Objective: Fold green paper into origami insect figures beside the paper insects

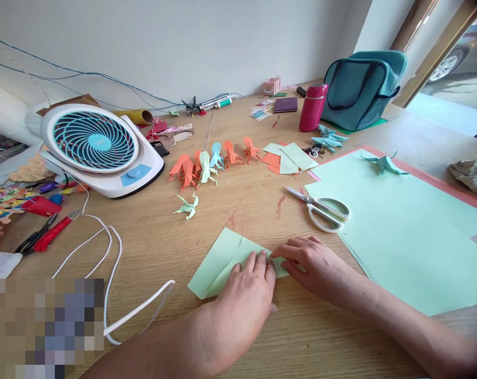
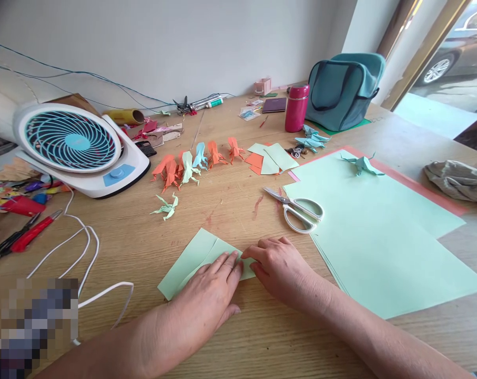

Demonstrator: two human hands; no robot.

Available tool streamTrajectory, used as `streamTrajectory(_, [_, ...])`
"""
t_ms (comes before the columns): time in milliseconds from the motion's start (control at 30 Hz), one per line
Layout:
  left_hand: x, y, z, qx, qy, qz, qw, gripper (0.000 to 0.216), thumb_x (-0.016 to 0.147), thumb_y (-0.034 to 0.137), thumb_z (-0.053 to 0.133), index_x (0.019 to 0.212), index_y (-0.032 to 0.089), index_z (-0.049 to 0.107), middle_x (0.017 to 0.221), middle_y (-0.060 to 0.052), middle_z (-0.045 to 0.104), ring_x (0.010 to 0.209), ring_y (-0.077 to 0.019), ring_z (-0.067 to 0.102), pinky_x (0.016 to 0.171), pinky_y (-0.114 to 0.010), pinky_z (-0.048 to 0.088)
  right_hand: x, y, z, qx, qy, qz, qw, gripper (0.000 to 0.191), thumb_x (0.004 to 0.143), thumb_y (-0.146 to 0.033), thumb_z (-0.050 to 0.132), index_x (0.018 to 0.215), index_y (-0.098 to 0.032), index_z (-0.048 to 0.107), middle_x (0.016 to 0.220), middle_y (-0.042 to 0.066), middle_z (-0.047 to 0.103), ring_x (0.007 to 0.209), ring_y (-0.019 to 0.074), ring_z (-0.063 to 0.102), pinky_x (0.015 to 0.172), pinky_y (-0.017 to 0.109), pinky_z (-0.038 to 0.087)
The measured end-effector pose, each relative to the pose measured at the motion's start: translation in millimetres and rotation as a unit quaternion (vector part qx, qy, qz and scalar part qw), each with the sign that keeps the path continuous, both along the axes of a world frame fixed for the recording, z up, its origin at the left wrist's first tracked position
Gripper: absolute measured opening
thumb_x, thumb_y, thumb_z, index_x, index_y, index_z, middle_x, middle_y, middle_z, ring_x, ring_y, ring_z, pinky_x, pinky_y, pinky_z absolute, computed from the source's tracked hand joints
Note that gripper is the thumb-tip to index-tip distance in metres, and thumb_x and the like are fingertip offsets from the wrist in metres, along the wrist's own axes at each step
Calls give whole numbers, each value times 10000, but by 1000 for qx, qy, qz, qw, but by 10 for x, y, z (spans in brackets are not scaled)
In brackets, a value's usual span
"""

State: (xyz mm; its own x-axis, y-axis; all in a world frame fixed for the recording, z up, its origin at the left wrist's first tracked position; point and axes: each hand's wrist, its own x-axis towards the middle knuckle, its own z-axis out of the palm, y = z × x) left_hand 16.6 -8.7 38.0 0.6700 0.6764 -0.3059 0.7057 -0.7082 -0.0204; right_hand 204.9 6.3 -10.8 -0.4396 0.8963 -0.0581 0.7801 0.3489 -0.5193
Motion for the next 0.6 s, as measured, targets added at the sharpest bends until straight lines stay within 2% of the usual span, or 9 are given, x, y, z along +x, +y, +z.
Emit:
streamTrajectory(100, [-11, -61, -13, 16, -10, 6, 1000, 661, 835, 313, 707, 1432, 191, 451, 1521, -192, 410, 1400, -337, 401, 1042, -491, 486, -1, -2, -2, -2, -3, -1, 1000, 194, 873, -94, 566, 976, -223, 668, 889, 26, 681, 856, 201, 618, 768, 332, 360])
streamTrajectory(200, [5, -96, -93, 13, 21, 15, 1000, 741, 804, 301, 740, 1469, 222, 422, 1563, -173, 338, 1426, -358, 352, 1045, -558, 471, -6, 5, -13, 2, 1, -2, 1000, 175, 871, -97, 565, 954, -216, 662, 873, 27, 681, 840, 196, 618, 762, 329, 362])
streamTrajectory(333, [31, -119, -194, 10, 62, 19, 998, 842, 798, 351, 744, 1517, 183, 340, 1588, -170, 265, 1462, -373, 265, 1048, -616, 449, -6, 10, -11, 4, 2, -3, 1000, 166, 866, -100, 561, 947, -210, 656, 866, 29, 680, 843, 197, 621, 760, 326, 369])
streamTrajectory(600, [80, -97, -119, 6, 120, 17, 993, 956, 827, 522, 676, 1552, 135, 189, 1615, -141, 125, 1499, -312, 166, 1115, -576, 380, -5, -3, 28, -8, 1, -4, 1000, 165, 878, -100, 545, 948, -209, 647, 877, 22, 678, 856, 192, 619, 778, 324, 366])
